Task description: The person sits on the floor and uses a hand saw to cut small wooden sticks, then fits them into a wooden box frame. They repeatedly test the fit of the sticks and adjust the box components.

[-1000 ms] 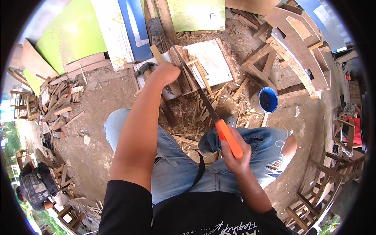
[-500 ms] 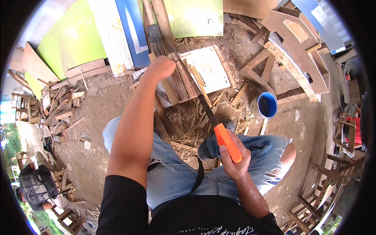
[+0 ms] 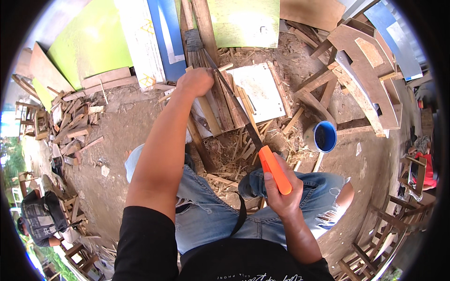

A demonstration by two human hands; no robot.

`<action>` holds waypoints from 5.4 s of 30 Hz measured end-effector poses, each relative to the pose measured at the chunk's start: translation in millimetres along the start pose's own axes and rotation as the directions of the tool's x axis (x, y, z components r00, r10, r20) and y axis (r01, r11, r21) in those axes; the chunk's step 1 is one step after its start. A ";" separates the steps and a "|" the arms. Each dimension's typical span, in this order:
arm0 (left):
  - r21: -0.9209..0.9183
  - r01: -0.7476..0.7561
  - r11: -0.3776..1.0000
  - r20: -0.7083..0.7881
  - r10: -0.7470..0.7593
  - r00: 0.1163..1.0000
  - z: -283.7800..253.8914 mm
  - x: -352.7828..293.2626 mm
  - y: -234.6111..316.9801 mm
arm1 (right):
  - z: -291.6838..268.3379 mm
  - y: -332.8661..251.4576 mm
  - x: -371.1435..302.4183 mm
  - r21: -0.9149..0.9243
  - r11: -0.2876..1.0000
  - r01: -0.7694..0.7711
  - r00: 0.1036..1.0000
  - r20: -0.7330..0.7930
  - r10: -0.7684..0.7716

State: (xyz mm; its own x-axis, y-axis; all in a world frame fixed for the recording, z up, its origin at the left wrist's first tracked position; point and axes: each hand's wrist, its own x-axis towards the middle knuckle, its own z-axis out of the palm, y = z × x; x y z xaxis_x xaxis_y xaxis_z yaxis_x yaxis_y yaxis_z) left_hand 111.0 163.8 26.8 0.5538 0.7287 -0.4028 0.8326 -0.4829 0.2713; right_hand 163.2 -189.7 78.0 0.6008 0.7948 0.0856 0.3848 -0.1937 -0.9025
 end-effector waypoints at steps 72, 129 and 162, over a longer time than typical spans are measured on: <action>0.024 0.060 0.998 0.121 -0.063 0.991 1.7 -11.0 9.5 | -1.4 -5.5 -7.2 -0.003 0.998 0.055 0.996 0.070 -0.055; -0.110 0.133 0.985 -0.132 -0.147 0.980 19.8 -15.7 12.2 | -23.9 -5.1 -34.4 -0.098 0.988 -0.117 0.984 0.126 0.129; -0.036 0.184 0.982 -0.094 -0.187 0.978 14.5 -13.6 15.9 | -0.9 -11.0 -18.8 -0.063 0.993 0.103 0.994 0.046 -0.100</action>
State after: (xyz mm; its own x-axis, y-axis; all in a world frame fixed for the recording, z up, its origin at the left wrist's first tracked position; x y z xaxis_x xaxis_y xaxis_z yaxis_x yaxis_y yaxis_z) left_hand 116.8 139.2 23.9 0.3859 0.8484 -0.3624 0.9196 -0.3226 0.2242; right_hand 148.3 -203.0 86.7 0.5262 0.8359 0.1559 0.4879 -0.1466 -0.8605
